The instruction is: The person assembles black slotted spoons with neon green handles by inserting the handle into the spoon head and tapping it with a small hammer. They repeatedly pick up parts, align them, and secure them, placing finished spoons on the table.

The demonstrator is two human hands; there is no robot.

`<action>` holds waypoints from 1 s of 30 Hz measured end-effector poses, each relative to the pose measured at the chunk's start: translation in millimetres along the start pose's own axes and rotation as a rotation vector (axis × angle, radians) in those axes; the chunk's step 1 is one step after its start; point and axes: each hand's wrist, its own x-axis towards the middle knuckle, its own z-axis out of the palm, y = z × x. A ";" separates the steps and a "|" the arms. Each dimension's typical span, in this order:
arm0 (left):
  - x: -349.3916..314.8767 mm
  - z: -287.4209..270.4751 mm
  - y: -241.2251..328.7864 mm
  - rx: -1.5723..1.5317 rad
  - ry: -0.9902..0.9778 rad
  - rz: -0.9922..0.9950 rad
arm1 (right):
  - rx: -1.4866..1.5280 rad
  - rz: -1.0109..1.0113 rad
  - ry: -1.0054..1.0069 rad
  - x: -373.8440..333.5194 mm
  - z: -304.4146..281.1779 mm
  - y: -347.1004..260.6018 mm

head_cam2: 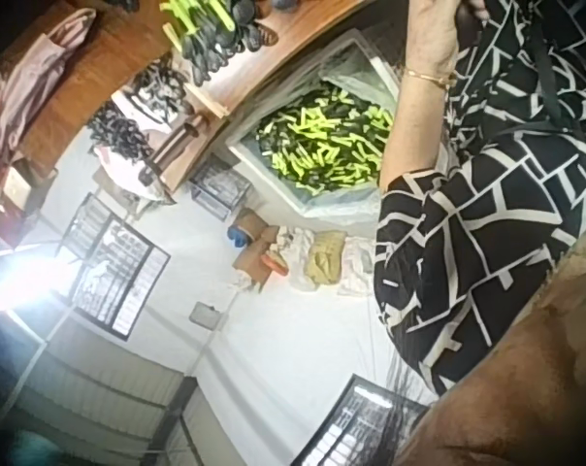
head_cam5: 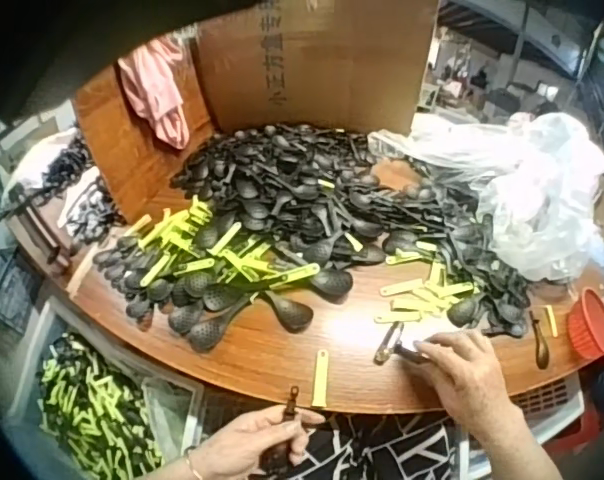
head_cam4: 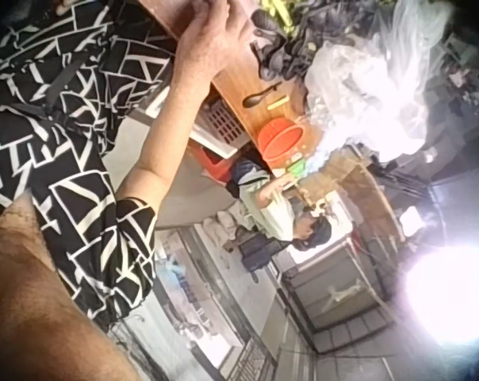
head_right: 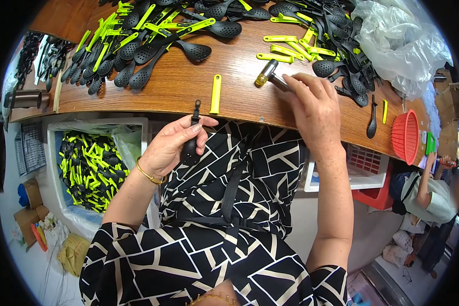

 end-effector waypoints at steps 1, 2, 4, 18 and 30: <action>-0.2 0.6 0.7 0.007 -0.005 0.010 | -0.001 -0.058 0.052 6.3 2.1 -7.0; -0.8 0.5 1.1 0.015 -0.009 0.020 | 0.028 -0.149 0.052 16.2 4.0 -17.7; -2.1 -1.2 1.6 0.040 -0.011 0.006 | 0.057 -0.326 -0.012 32.9 18.1 -35.5; -23.1 -10.3 17.8 0.089 0.159 0.117 | 0.217 -0.476 -0.385 75.1 35.7 -55.8; -97.2 -182.8 142.6 0.489 0.980 0.664 | 0.287 -0.324 -0.060 93.6 71.4 -66.2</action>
